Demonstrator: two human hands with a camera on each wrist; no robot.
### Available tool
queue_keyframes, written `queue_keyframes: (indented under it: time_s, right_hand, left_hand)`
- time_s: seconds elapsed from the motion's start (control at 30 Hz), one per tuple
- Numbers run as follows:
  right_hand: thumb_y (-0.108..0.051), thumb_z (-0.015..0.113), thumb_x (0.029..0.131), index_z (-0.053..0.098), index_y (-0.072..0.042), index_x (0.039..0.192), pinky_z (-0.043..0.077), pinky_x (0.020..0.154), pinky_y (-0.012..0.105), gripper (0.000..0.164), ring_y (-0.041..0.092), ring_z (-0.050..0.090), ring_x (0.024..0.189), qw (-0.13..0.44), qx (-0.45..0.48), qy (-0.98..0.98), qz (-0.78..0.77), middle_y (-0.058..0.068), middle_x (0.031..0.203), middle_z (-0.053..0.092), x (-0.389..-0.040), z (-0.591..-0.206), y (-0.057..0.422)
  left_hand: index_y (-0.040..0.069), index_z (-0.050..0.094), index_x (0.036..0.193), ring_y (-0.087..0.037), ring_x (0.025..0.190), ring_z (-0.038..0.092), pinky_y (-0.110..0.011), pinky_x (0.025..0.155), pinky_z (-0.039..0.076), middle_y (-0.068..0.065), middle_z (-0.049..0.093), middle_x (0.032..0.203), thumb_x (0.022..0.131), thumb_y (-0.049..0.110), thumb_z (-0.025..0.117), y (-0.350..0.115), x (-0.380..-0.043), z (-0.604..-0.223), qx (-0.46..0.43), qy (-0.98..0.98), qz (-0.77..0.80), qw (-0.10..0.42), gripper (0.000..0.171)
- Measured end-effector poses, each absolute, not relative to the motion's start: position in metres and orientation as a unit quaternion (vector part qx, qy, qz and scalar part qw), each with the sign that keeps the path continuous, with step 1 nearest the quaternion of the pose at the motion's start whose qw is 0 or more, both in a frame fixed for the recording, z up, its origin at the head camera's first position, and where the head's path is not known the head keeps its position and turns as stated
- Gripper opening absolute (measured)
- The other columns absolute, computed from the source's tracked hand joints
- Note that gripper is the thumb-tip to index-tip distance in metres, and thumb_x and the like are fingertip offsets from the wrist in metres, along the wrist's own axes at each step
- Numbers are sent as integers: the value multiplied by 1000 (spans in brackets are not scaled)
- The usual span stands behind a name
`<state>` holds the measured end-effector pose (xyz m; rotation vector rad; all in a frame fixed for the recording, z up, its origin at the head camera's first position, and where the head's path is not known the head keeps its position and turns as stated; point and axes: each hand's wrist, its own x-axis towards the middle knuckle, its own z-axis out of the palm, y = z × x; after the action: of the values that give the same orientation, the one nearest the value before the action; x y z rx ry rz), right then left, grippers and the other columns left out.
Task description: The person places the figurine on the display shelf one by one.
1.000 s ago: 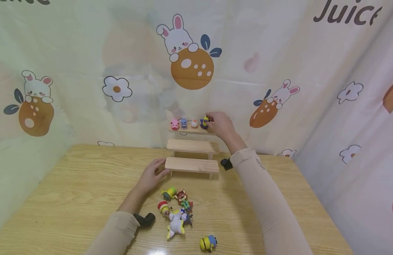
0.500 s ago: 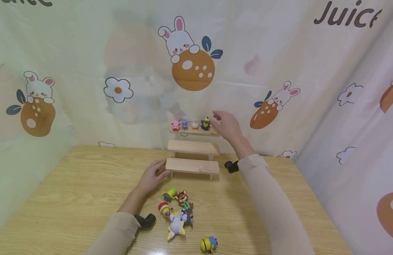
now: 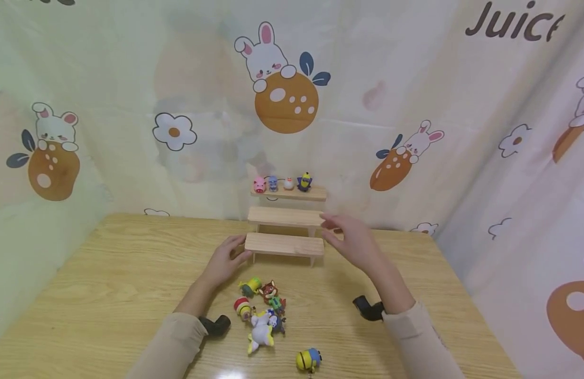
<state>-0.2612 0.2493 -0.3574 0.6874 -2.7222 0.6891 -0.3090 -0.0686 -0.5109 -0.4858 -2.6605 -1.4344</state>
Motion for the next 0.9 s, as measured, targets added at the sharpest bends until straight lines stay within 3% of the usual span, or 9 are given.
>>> queue_keyframes:
  time_s: [0.27,0.4,0.5,0.7,0.9]
  right_hand:
    - [-34,62,92,65,-18,120,57,77,28,32,6,64,91,-12,330,-923,197,-12,101,67,-196,-380,236]
    - [-38,63,90,65,-21,118,55,76,25,33,6,63,94,-104,354,-909,194,-12,105,65,-167,-389,227]
    - [-38,65,89,65,-22,118,54,75,23,33,4,61,93,-140,370,-903,169,-10,108,63,-149,-395,219]
    - [-42,68,85,65,-23,116,51,68,18,36,-4,52,83,-161,367,-911,96,-12,104,57,-124,-405,210]
    - [-36,72,81,66,-23,103,42,58,17,26,0,41,73,-109,374,-920,30,-12,90,52,-109,-418,202]
  left_hand:
    - [15,43,143,-29,135,41,-47,114,32,-7,46,144,90,42,62,-69,-306,-508,-154,-868,-471,38,63]
    - [14,42,143,-28,135,40,-47,115,31,-7,45,144,89,41,62,-68,-306,-508,-156,-867,-471,32,63]
    - [14,42,143,-28,135,41,-46,115,31,-7,45,144,89,42,62,-67,-307,-509,-158,-867,-471,33,64]
    - [15,42,143,-28,135,40,-48,115,30,-6,46,144,89,44,61,-68,-310,-513,-159,-864,-476,38,65]
    - [15,42,143,-29,135,40,-48,114,31,-6,45,144,89,45,60,-69,-310,-511,-155,-870,-468,33,65]
